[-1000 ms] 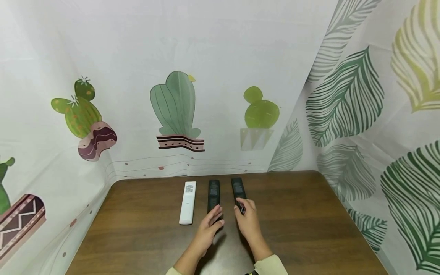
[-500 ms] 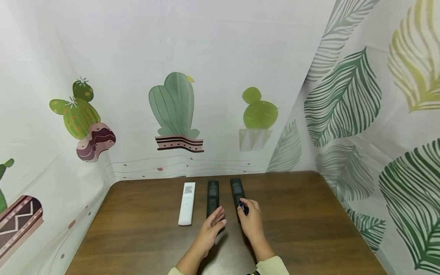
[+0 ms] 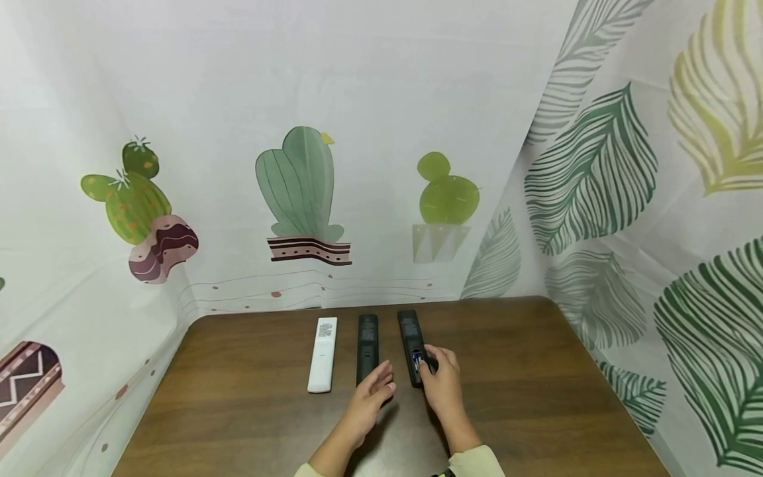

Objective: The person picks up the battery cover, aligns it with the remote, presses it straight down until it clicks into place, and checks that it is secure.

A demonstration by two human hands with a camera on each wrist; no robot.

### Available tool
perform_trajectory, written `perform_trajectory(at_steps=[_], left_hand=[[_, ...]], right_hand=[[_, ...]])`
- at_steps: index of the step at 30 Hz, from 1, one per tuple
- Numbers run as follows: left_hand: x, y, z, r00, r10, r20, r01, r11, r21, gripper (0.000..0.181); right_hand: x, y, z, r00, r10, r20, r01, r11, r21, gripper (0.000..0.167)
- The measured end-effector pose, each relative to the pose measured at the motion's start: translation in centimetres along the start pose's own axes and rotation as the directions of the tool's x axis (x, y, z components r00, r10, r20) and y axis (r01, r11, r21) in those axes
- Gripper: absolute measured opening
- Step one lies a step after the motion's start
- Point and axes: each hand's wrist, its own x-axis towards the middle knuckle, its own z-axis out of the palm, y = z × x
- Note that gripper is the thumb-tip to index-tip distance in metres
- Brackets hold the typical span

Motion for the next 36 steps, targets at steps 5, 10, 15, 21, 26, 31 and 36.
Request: perform_trajectory(at_steps=[5,10,15,21,26,31,36], left_hand=[[0.0,0.0,0.3,1.0,0.004,0.004,-0.004,1.0,-0.008,0.06],[0.0,-0.2,0.5,1.0,-0.02,0.011,0.02,1.0,-0.017,0.06],[0.1,-0.5,0.6,0.999,-0.043,0.01,0.043,0.999,-0.014,0.06],[0.3,-0.8,0.8,0.999,-0.044,0.023,0.045,0.999,-0.025,0.061],[0.5,-1.0,0.9,0.999,-0.031,0.034,0.032,0.999,-0.03,0.061],[0.6,-1.1,1.2,0.999,-0.03,0.034,0.031,0.999,-0.011,0.06],[0.8,-1.2,1.4,0.998,-0.057,0.037,0.057,0.998,0.001,0.061]], right_hand=[[0.1,0.3,-0.2,1.0,0.006,-0.007,-0.006,1.0,-0.016,0.039],[0.1,0.5,-0.5,1.0,0.031,-0.002,-0.031,0.999,-0.03,0.041],[0.1,0.8,-0.6,0.998,0.061,0.013,-0.06,0.997,-0.052,0.046],[0.4,1.3,-0.6,0.996,0.088,0.029,-0.086,0.995,-0.056,0.05],[0.7,1.5,-0.6,0.994,0.102,0.05,-0.097,0.992,-0.081,0.052],[1.0,1.6,-0.8,0.993,0.103,0.059,-0.096,0.99,-0.105,0.052],[1.2,1.9,-0.8,0.992,0.112,0.064,-0.105,0.989,-0.108,0.052]])
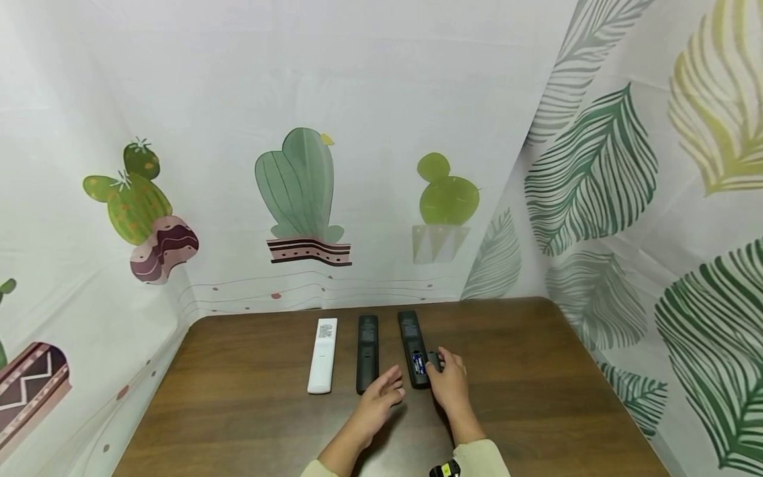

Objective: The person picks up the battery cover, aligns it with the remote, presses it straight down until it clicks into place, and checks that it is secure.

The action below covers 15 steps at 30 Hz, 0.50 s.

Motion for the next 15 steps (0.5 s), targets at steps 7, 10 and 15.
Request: perform_trajectory(at_steps=[7,10,15], left_hand=[[0.31,-0.03,0.17,0.999,-0.024,0.028,0.024,1.0,0.013,0.063],[0.47,-0.05,0.14,0.999,-0.026,0.031,0.025,1.0,0.017,0.064],[0.71,0.03,0.26,0.999,-0.025,0.047,0.025,1.0,0.011,0.066]], right_hand=[[0.37,0.46,0.02,1.0,-0.006,0.021,0.005,1.0,0.024,0.054],[0.55,0.49,0.0,1.0,-0.007,0.022,0.006,0.999,0.035,0.053],[0.64,0.47,-0.15,1.0,-0.002,0.028,0.0,0.999,0.044,0.054]])
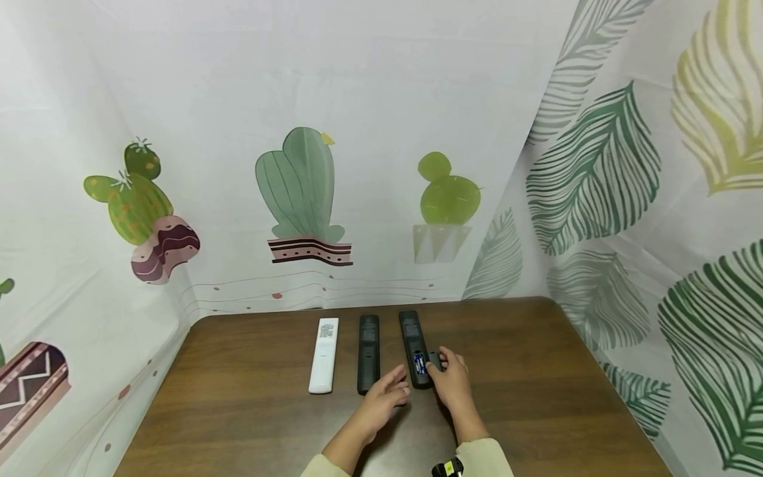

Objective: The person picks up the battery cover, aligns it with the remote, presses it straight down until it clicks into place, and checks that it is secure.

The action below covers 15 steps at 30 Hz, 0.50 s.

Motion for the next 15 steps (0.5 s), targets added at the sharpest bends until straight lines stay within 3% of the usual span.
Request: perform_trajectory(at_steps=[15], left_hand=[[0.87,0.16,0.59,1.0,-0.007,0.007,0.007,0.999,-0.039,0.066]], right_hand=[[0.2,-0.15,-0.47,0.999,0.016,0.033,-0.017,0.999,0.031,0.058]])
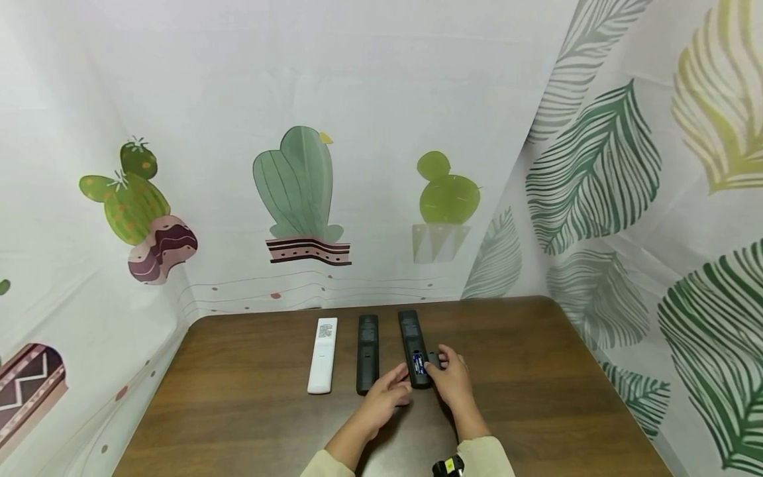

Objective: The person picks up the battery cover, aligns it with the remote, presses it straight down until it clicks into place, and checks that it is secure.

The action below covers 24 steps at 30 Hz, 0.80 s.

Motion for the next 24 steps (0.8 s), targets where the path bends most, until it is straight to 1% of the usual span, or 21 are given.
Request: perform_trajectory(at_steps=[5,9,13,20,24], left_hand=[[0.06,0.13,0.06,1.0,0.006,-0.013,-0.006,1.0,0.002,0.065],[0.13,0.31,0.21,1.0,0.002,-0.024,-0.001,1.0,0.02,0.065],[0.3,0.38,0.32,0.999,-0.005,-0.037,0.006,0.999,0.036,0.065],[0.54,0.35,0.47,0.999,0.003,-0.05,0.001,0.997,0.082,0.062],[0.48,0.22,0.53,0.998,0.009,-0.054,-0.004,0.997,0.079,0.061]], right_hand=[[0.08,-0.05,0.01,1.0,0.008,-0.002,-0.008,1.0,0.0,0.057],[0.15,-0.02,0.15,1.0,0.011,-0.015,-0.011,1.0,-0.004,0.052],[0.09,-0.1,0.3,1.0,0.011,-0.007,-0.011,1.0,0.002,0.048],[-0.18,-0.31,0.34,1.0,0.002,0.007,-0.002,0.999,0.035,0.047],[-0.26,-0.31,0.38,1.0,-0.008,0.01,0.007,0.999,0.04,0.048]])
